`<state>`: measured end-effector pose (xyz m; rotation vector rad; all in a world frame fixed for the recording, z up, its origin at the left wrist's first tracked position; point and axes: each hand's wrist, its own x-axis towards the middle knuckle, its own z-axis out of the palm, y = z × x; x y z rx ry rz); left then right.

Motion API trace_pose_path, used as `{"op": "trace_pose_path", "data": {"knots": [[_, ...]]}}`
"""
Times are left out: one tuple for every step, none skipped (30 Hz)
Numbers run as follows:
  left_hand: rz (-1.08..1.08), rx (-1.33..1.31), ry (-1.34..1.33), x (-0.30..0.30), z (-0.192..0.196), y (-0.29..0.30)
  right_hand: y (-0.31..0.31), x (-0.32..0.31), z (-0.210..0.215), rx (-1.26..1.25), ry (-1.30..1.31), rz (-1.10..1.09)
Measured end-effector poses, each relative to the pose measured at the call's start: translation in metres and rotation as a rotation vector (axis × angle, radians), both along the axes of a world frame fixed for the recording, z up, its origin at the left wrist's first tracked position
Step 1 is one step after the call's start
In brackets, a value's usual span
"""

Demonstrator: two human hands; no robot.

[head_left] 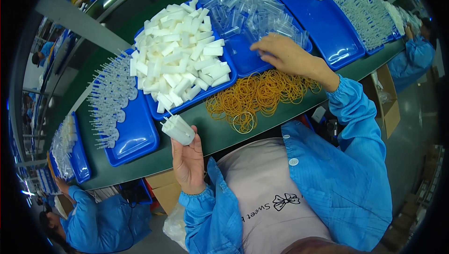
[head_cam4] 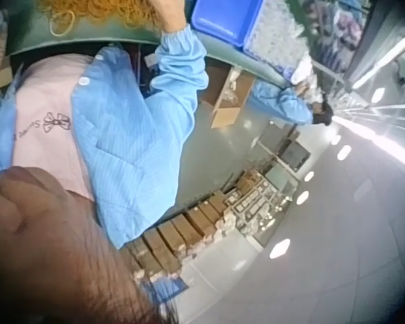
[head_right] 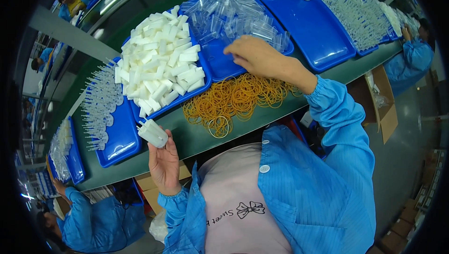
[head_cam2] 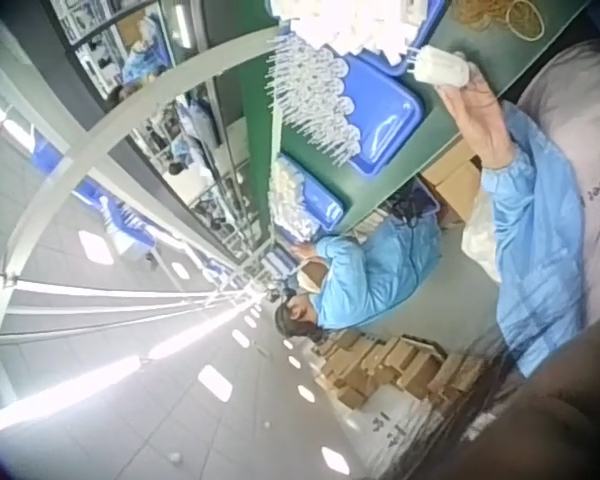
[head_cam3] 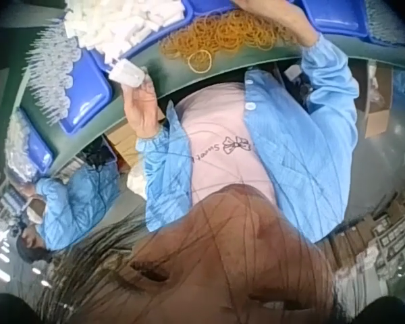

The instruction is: The person assembles plastic filter components by hand, securing them with rubber bands.

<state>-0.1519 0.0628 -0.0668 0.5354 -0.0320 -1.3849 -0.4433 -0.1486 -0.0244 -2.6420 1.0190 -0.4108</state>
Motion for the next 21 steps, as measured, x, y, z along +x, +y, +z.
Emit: {"op": "trace_pose_path", "data": {"knots": [[0.006,-0.007,0.020,-0.001,-0.001,0.001,0.001,0.003,0.004,-0.074,-0.185,0.005],[-0.005,-0.005,0.017,-0.002,-0.001,0.001,0.004,0.005,0.009,-0.074,-0.188,-0.005],[0.003,0.012,-0.024,-0.004,-0.001,0.001,0.011,0.010,0.017,0.016,-0.311,-0.027],[0.012,0.028,-0.064,-0.005,0.000,0.001,0.018,0.014,0.025,0.104,-0.433,-0.048],[0.006,0.030,-0.073,-0.008,0.002,0.000,0.023,0.017,0.033,0.091,-0.501,-0.014],[0.004,0.016,-0.140,-0.012,0.005,0.000,0.028,0.020,0.038,0.092,-0.509,-0.018],[-0.006,-0.003,-0.203,-0.015,0.007,-0.002,0.035,0.021,0.043,0.142,-0.571,0.011],[-0.011,-0.002,-0.206,-0.018,0.008,-0.002,0.041,0.024,0.047,0.195,-0.631,0.046],[-0.018,-0.011,-0.338,-0.020,0.009,-0.003,0.049,0.026,0.053,0.265,-0.643,0.061],[-0.026,-0.020,-0.470,-0.023,0.011,-0.003,0.055,0.029,0.053,0.265,-0.648,0.055],[-0.004,-0.013,-0.537,-0.026,0.013,-0.002,0.060,0.031,0.054,0.398,-0.741,0.085],[-0.010,-0.012,-0.540,-0.031,0.016,-0.002,0.065,0.035,0.054,0.531,-0.834,0.115],[0.047,-0.013,-0.710,-0.037,0.018,-0.003,0.071,0.040,0.053,0.588,-0.905,0.132],[0.104,-0.015,-0.880,-0.042,0.020,-0.003,0.076,0.044,0.052,0.588,-0.907,0.130],[0.149,-0.037,-0.969,-0.048,0.022,-0.004,0.082,0.048,0.051,0.570,-0.928,0.155],[0.145,-0.037,-0.970,-0.051,0.023,-0.003,0.087,0.050,0.050,0.552,-0.948,0.181],[0.159,-0.056,-1.090,-0.054,0.024,-0.003,0.091,0.050,0.050,0.450,-0.913,0.207],[0.173,-0.077,-1.210,-0.057,0.024,-0.003,0.095,0.051,0.050,0.449,-0.915,0.202],[0.190,-0.088,-1.260,-0.059,0.023,-0.001,0.101,0.053,0.049,0.395,-0.945,0.186],[0.187,-0.087,-1.261,-0.059,0.023,0.000,0.105,0.055,0.049,0.339,-0.976,0.169],[0.195,-0.118,-1.288,-0.060,0.022,0.001,0.109,0.056,0.048,0.301,-1.003,0.165]]}}
